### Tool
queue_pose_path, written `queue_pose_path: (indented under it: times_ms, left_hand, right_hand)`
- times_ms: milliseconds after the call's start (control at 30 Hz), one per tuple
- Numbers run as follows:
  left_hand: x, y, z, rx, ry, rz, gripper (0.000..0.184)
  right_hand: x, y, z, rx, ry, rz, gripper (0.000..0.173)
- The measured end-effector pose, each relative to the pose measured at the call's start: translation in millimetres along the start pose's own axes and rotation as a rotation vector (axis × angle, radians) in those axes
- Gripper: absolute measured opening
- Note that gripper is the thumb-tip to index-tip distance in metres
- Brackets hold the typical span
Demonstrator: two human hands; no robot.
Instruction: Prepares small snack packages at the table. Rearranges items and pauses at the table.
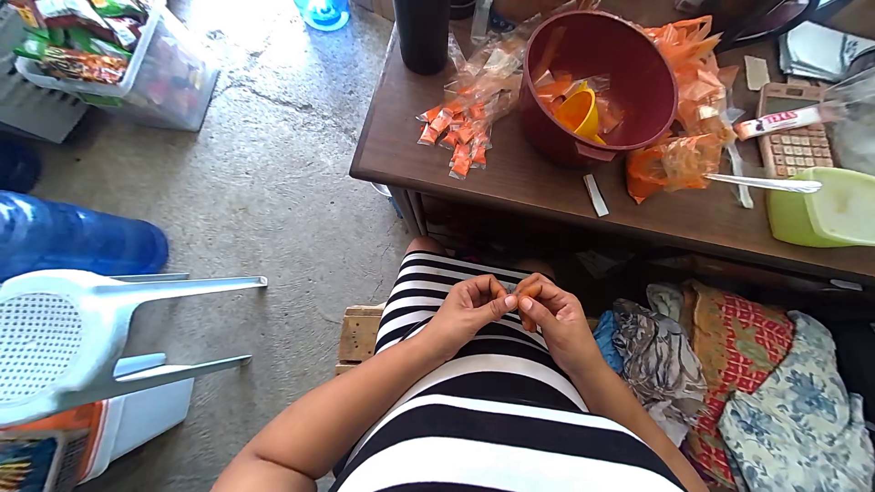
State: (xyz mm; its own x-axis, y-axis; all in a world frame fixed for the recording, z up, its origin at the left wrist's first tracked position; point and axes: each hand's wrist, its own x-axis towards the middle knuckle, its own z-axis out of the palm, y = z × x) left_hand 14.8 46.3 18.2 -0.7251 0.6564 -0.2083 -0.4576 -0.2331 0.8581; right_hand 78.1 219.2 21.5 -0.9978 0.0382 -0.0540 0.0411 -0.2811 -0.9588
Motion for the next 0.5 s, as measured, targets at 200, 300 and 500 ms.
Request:
queue_pose_path:
  times_ms: [200,300,500]
  left_hand:
    - [0.3,2.2,-1.0,-0.020,-0.045,-0.023,0.011]
    - [0.2,3.0,-2.0,-0.040,-0.025,-0.028,0.013]
    - [-0.2,1.9,-2.0,-0.071,-0.004,-0.023,0.015]
  right_hand:
    - [-0.4,-2.2,1.0,0.055,-0.019,0.003,0.003]
    - [-1.0,-5.3,1.0,0.032,-0.004,0.014,0.004]
    - [-3.5,-9.7,3.8,-0.020,0.044,0.005,0.005]
